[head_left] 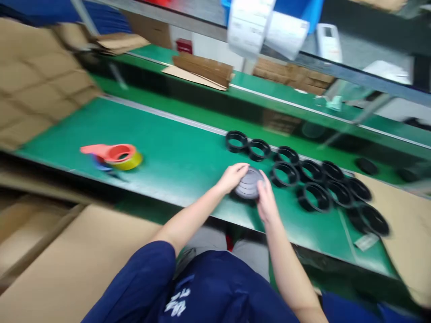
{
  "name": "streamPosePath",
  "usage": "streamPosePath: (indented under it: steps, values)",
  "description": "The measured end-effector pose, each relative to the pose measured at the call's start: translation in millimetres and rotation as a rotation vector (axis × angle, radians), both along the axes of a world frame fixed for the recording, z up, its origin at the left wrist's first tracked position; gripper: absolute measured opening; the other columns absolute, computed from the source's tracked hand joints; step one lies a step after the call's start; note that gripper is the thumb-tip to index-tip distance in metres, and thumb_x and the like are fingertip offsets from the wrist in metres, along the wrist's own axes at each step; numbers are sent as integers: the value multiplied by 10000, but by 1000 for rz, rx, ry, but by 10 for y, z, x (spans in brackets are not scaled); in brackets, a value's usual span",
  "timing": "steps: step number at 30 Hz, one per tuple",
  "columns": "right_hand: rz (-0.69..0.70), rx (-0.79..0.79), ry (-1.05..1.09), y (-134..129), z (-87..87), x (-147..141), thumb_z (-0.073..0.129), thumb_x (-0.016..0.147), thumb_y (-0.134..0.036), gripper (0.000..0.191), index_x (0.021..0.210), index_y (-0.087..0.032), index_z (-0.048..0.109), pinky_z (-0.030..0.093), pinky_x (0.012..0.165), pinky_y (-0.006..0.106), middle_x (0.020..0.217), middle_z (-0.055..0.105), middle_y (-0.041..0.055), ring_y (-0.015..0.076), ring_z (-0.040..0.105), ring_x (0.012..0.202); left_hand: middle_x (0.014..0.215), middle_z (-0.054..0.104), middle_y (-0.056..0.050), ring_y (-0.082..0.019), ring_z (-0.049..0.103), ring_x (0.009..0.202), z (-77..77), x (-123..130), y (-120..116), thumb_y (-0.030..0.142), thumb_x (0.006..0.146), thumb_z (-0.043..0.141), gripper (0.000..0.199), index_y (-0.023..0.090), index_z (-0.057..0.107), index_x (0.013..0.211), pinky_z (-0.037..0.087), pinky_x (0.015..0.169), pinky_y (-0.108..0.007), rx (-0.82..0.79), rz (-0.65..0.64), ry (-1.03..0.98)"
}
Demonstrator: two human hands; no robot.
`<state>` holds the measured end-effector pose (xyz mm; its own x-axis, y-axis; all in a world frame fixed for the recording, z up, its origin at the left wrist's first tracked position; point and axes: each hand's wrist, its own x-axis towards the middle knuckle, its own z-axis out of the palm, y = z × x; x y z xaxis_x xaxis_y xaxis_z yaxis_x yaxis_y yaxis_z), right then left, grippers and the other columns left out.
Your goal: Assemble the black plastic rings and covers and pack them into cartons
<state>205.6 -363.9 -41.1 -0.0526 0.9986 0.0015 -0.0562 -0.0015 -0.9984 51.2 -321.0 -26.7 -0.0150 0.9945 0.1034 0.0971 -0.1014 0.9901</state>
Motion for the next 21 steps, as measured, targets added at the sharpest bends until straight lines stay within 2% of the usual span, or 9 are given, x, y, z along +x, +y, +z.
streamPosePath:
  steps: [2, 4, 6, 9, 13, 15, 17, 19, 21]
  values:
    - [-19, -33, 36, -122, 93, -16, 645, 889, -543, 746, 1525, -194, 470, 420, 1200, 485, 1542, 535, 123, 276, 534, 1403, 1281, 702, -159, -304, 627, 1233, 120, -44, -267, 493, 979, 448, 471, 177, 736, 1178, 464, 1129, -481, 50, 47, 107]
    - [-55, -84, 33, -178, 136, -43, 682, 867, -528, 724, 1479, -170, 534, 435, 1189, 475, 1492, 580, 131, 301, 560, 1374, 1400, 631, -149, -355, 518, 1376, 266, -161, -553, 553, 873, 657, 521, 225, 713, 1273, 407, 1174, -528, 170, 42, 303]
    - [23, -117, 2, -206, 133, -149, 691, 874, -513, 706, 1480, -179, 550, 487, 1145, 447, 1457, 609, 124, 311, 584, 1346, 1574, 438, -196, -432, 322, 1510, 436, -317, -866, 519, 790, 775, 764, 241, 574, 1473, 381, 1139, -643, 379, -84, 749]
    - [242, -137, 6, -363, 140, -433, 672, 899, -525, 673, 1490, -225, 552, 569, 1050, 384, 1471, 599, 109, 308, 581, 1353, 1633, 286, -214, -443, 218, 1551, 702, -574, -1400, 341, 793, 764, 848, 278, 442, 1575, 447, 1022, -644, 416, -123, 1246]
    - [653, -139, 10, -596, 224, -768, 587, 941, -623, 624, 1454, -268, 591, 595, 1022, 395, 1560, 521, 99, 310, 526, 1418, 1562, 387, -155, -399, 343, 1488, 882, -1171, -2100, 425, 823, 697, 755, 360, 480, 1543, 472, 1035, -542, 326, 65, 1269]
    - [720, -110, -56, -575, 223, -818, 582, 934, -655, 639, 1425, -247, 614, 554, 1091, 474, 1514, 566, 118, 320, 574, 1368, 1532, 421, -151, -406, 381, 1441, 875, -1674, -2459, 537, 802, 710, 767, 339, 516, 1517, 408, 1130, -553, 301, 386, 1216]
    - [635, -106, -164, -473, 142, -768, 638, 887, -674, 670, 1370, -209, 645, 493, 1149, 561, 1410, 646, 139, 336, 649, 1265, 1529, 417, -156, -426, 371, 1423, 852, -2271, -2900, 543, 777, 751, 795, 320, 525, 1506, 317, 1191, -599, 237, 891, 1195]
    - [538, -139, -254, -339, -24, -654, 692, 823, -699, 691, 1299, -198, 676, 454, 1170, 618, 1323, 696, 146, 361, 688, 1191, 1546, 376, -165, -452, 311, 1445, 844, -2869, -3447, 485, 725, 815, 822, 311, 544, 1482, 236, 1211, -645, 103, 1402, 1165]
    - [507, -177, -305, -219, -239, -530, 730, 758, -720, 667, 1208, -228, 716, 464, 1168, 614, 1269, 722, 143, 388, 695, 1176, 1561, 327, -200, -472, 280, 1446, 846, -3375, -4045, 431, 688, 846, 886, 295, 517, 1500, 238, 1186, -679, -96, 1790, 1058]
